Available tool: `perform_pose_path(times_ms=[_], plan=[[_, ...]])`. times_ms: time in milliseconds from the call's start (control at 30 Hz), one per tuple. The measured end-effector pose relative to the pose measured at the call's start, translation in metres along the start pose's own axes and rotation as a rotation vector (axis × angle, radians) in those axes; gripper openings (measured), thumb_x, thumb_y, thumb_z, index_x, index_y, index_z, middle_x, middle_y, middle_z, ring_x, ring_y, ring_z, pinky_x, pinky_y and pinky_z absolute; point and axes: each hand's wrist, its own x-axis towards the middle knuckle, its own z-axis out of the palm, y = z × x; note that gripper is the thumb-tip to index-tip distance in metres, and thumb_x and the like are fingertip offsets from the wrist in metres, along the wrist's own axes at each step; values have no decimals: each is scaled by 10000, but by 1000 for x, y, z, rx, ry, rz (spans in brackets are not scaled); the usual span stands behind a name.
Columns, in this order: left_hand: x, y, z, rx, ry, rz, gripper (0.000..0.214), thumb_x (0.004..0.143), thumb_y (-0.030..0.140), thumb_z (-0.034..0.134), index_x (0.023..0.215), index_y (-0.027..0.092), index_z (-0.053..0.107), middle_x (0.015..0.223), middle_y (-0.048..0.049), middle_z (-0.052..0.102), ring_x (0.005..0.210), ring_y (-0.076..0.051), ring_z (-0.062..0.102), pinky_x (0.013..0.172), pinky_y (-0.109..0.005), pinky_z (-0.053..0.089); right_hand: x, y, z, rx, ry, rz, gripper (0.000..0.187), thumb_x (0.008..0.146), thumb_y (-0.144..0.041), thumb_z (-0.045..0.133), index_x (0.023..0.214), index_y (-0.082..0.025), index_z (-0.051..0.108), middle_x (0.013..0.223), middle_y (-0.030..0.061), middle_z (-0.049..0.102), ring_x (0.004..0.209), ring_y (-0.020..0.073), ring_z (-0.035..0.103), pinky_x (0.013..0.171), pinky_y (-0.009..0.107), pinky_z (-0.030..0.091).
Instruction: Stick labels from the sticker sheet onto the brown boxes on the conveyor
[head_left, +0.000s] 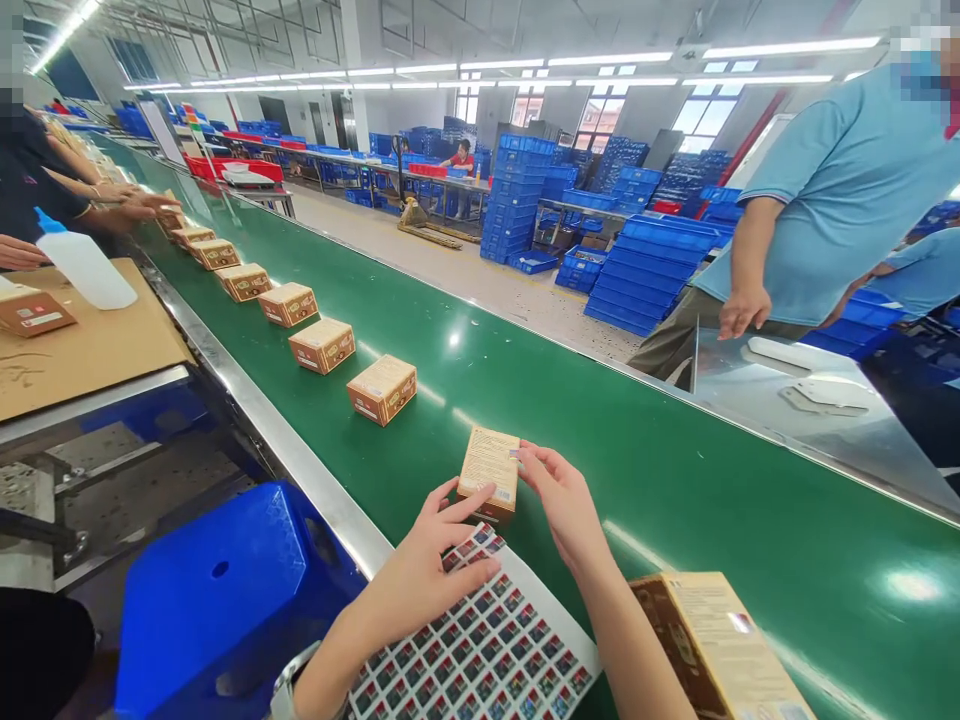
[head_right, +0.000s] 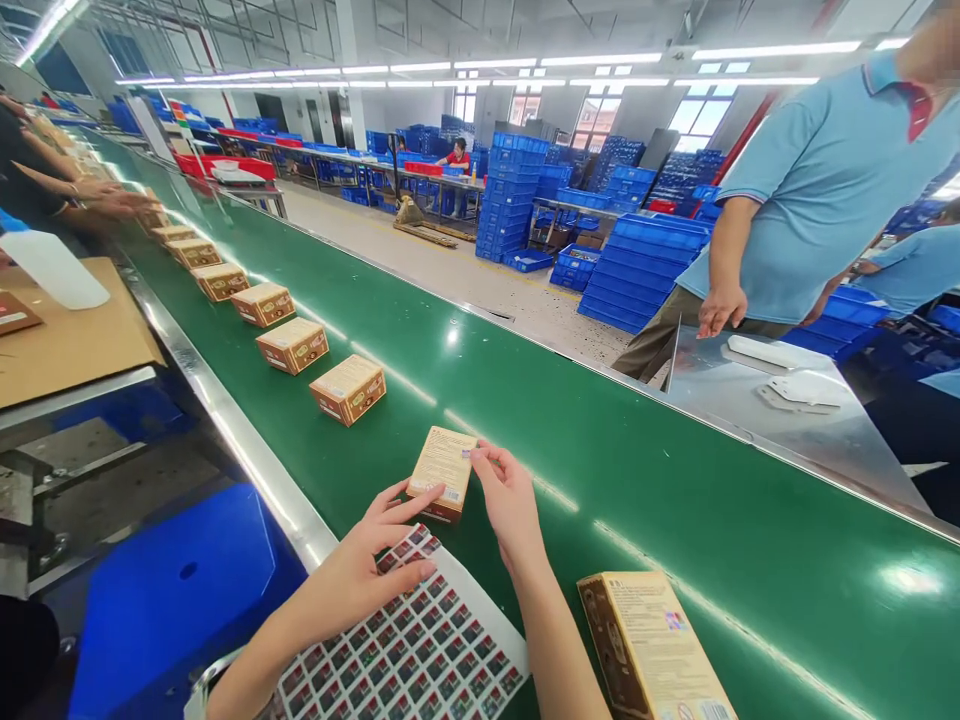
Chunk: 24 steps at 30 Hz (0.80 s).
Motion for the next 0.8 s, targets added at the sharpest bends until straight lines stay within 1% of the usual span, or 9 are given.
perform_pose_path(times_ms=[133,333,500,600,700,733,800], plan=[[-1,8,6,-51,-52,-38,132,910,370,660,863,264,724,1608,100,369,1550,-322,92,1246,-599,198,-2,7,-2,-3,27,25,456,636,-575,801,867,-187,740,1151,110,740,1079,302,672,961,421,515],[0,15,14,-56,-121,-38,150,919,350,645,824,254,710,1621,122,331,1543,-332,91,1231,-612,216,-16,13,-10,-64,134,26,436,680,-582,755,847,-181,709,1237,116,699,1127,299,643,935,384,512],[-1,20,20,-39,-158,-24,167,913,318,646,769,236,669,1610,142,345,1539,-339,104,1220,-611,248,-25,16,-15,-140,176,-5,451,734,-618,686,867,-188,664,1235,123,692,1031,285,686,820,368,557],[-2,21,27,-43,-173,-34,173,905,317,655,753,236,657,1608,164,339,1543,-340,86,1220,-613,248,-31,15,-20,-234,203,-50,418,764,-612,667,854,-205,628,1248,116,680,1019,273,687,818,363,549],[-3,23,34,-49,-181,-31,185,906,329,653,744,239,646,1611,180,324,1546,-338,62,1226,-617,225,-38,10,-26,-361,253,-85,362,783,-570,662,848,-218,607,1129,114,714,1026,283,675,868,382,519],[-3,23,37,-52,-182,-28,191,907,331,652,740,239,644,1612,180,321,1547,-339,57,1226,-620,220,-39,8,-28,-398,270,-90,353,783,-558,664,863,-221,600,1070,113,725,1010,288,678,865,387,515],[-2,25,40,-56,-190,-27,204,903,328,655,722,235,639,1612,172,326,1547,-343,54,1223,-622,217,-39,5,-32,-450,295,-93,382,777,-547,675,952,-224,569,971,104,738,944,290,696,820,387,527]])
